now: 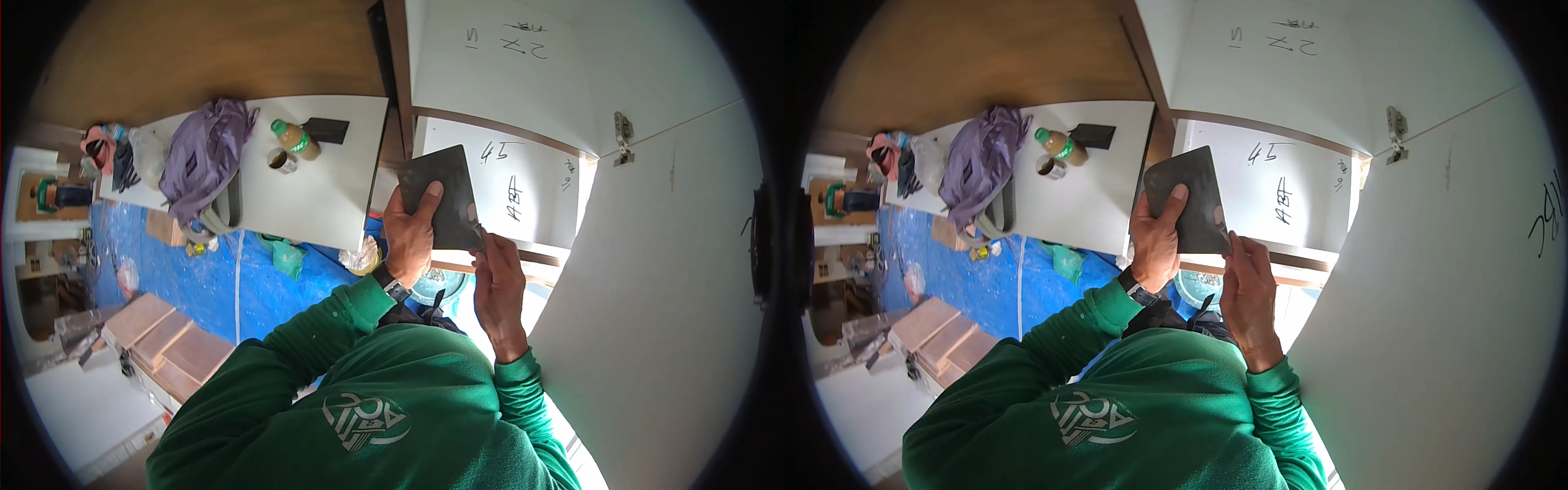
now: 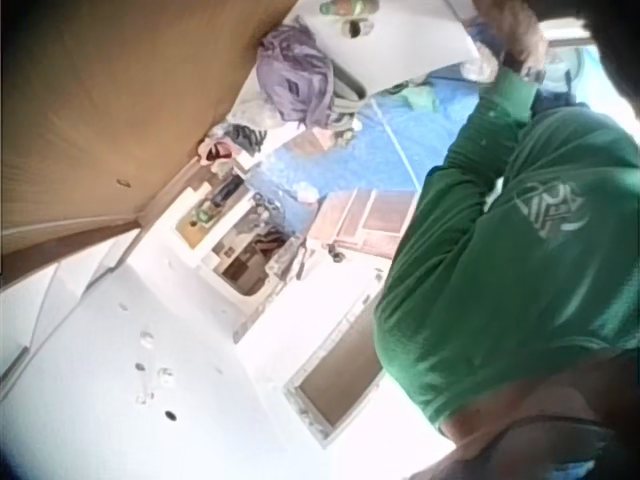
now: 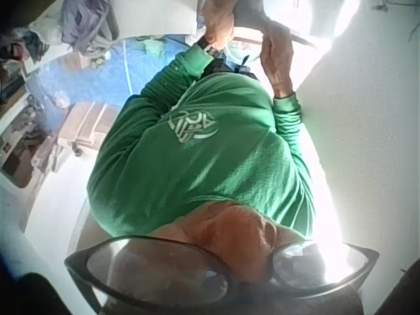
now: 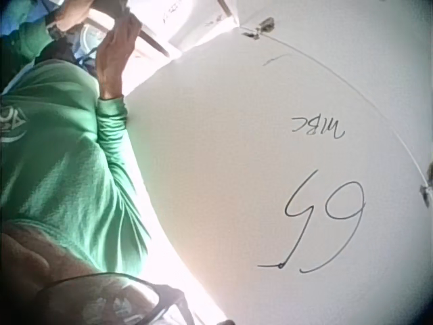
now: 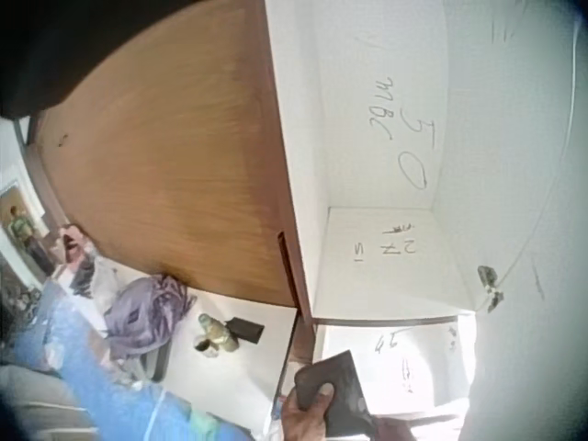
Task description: The person applies a white substance from a container onto a metal scraper and uses it to fill gaps and sand edges of a white wooden cabinet and its surrounding frame.
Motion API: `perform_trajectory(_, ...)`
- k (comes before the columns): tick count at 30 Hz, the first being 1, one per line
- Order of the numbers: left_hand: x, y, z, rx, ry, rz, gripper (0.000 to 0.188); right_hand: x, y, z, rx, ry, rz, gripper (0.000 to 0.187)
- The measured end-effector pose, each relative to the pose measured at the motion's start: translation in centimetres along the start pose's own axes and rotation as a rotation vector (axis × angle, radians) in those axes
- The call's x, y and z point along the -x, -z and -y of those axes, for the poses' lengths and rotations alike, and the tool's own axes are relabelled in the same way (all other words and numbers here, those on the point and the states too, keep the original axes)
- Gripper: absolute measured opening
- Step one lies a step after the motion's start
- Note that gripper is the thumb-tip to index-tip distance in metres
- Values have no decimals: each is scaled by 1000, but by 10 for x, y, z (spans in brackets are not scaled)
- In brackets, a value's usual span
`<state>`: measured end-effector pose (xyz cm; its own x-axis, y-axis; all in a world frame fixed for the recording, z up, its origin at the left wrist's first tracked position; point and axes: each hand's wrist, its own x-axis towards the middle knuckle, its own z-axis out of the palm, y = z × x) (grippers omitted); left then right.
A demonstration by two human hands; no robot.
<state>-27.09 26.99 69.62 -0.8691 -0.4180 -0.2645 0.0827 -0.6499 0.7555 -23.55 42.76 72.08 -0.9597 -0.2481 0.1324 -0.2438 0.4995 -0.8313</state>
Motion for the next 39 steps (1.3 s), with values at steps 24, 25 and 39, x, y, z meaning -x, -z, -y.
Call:
perform_trajectory(24, -15, 162, -103, -22, 230, -116, 33, 13, 4, 9, 124, -262, -10, 12)
perform_trajectory(25, -18, 171, -104, -38, 263, -109, 33, 12, 5, 10, 149, -299, -23, 13)
perform_trajectory(39, -49, 176, -98, -140, 450, -17, 43, 0, 3, -3, 256, -150, -100, 15)
